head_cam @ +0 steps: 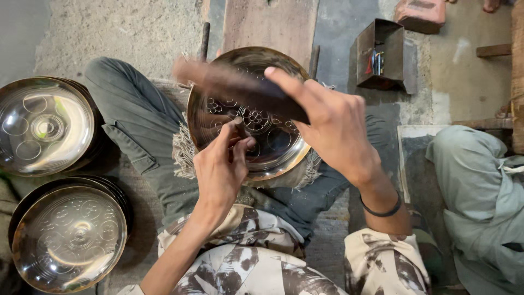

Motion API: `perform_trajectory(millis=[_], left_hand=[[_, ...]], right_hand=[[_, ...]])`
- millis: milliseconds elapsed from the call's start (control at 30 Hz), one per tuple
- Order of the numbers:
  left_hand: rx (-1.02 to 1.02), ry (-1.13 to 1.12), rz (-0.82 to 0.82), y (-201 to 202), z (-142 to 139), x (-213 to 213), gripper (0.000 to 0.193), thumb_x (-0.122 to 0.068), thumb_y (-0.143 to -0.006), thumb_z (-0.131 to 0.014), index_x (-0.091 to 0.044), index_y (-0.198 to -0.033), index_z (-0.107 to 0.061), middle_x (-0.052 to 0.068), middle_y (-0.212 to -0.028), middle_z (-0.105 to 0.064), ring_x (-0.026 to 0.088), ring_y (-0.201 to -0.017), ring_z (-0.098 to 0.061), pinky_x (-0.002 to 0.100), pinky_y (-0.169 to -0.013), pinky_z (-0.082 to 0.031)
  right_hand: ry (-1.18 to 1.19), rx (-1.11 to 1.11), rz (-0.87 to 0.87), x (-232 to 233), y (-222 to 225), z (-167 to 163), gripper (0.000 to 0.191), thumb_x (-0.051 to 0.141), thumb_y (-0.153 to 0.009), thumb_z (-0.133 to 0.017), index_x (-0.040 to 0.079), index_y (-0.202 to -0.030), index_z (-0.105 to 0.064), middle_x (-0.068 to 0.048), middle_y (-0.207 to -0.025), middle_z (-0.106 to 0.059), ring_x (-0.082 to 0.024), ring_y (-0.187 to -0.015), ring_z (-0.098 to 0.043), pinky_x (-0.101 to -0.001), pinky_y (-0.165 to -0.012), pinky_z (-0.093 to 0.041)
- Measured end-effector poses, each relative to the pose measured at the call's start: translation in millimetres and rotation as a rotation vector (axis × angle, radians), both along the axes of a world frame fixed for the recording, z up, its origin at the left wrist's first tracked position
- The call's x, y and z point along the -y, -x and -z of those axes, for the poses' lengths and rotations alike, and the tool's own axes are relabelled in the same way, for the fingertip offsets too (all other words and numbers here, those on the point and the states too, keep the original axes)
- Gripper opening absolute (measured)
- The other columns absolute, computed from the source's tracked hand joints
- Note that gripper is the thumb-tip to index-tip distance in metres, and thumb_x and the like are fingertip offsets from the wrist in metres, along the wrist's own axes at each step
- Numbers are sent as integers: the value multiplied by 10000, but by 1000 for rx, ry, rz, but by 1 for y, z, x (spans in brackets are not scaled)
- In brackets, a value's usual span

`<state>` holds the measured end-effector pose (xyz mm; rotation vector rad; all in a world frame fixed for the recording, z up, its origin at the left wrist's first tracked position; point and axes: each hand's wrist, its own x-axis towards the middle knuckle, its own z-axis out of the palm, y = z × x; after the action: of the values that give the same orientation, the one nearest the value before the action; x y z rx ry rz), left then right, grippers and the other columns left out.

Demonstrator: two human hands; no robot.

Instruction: The person uses a hammer and a metal punch to engrave a floral pattern onto a metal plate. They repeatedly strike the punch to create indentations, occasionally repositioning the punch to continue the design.

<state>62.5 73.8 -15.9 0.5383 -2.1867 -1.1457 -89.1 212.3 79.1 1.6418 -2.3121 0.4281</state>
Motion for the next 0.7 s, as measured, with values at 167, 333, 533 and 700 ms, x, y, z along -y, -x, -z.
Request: perform_trajectory(millis=[167, 333, 533, 700], left_hand=[[6, 16, 33, 3, 2, 3, 295, 37, -895, -685, -49, -1175, -647, 120, -933, -774, 276, -852, -782, 357, -689, -590], [35, 19, 108, 5, 2, 10, 315, 74, -828, -678, -44, -1119, -649, 110, -907, -773, 269, -833, -779, 368, -674, -587], [49, -6, 231, 7, -1, 17, 380, 127, -800, -637, -62, -1129, -658, 101, -885, -767, 235, -830, -793, 351, -671, -595], [107, 10, 390, 12, -4, 30, 405, 122, -770, -657, -67, -1128, -675, 108, -861, -762, 241, -817, -778, 352, -684, -593]], right_hand=[[-188, -178, 66, 7, 0, 0, 775, 9, -892, -710, 342, -1560, -505, -24, -802, -639, -182, -639, -649, -347, -544, -503], [-259, -167, 53, 5, 7, 14, 671, 60, -1004, -682, 389, -1556, -489, -39, -725, -624, -177, -501, -599, -314, -430, -482], [-96, -146, 7, -10, 5, 11, 771, 102, -912, -770, 361, -1578, -480, -43, -801, -619, -213, -682, -658, -381, -606, -516], [-28, 170, 164, -21, -14, 9, 702, 122, -906, -788, 337, -1514, -510, -66, -886, -679, -232, -766, -695, -392, -643, -523]])
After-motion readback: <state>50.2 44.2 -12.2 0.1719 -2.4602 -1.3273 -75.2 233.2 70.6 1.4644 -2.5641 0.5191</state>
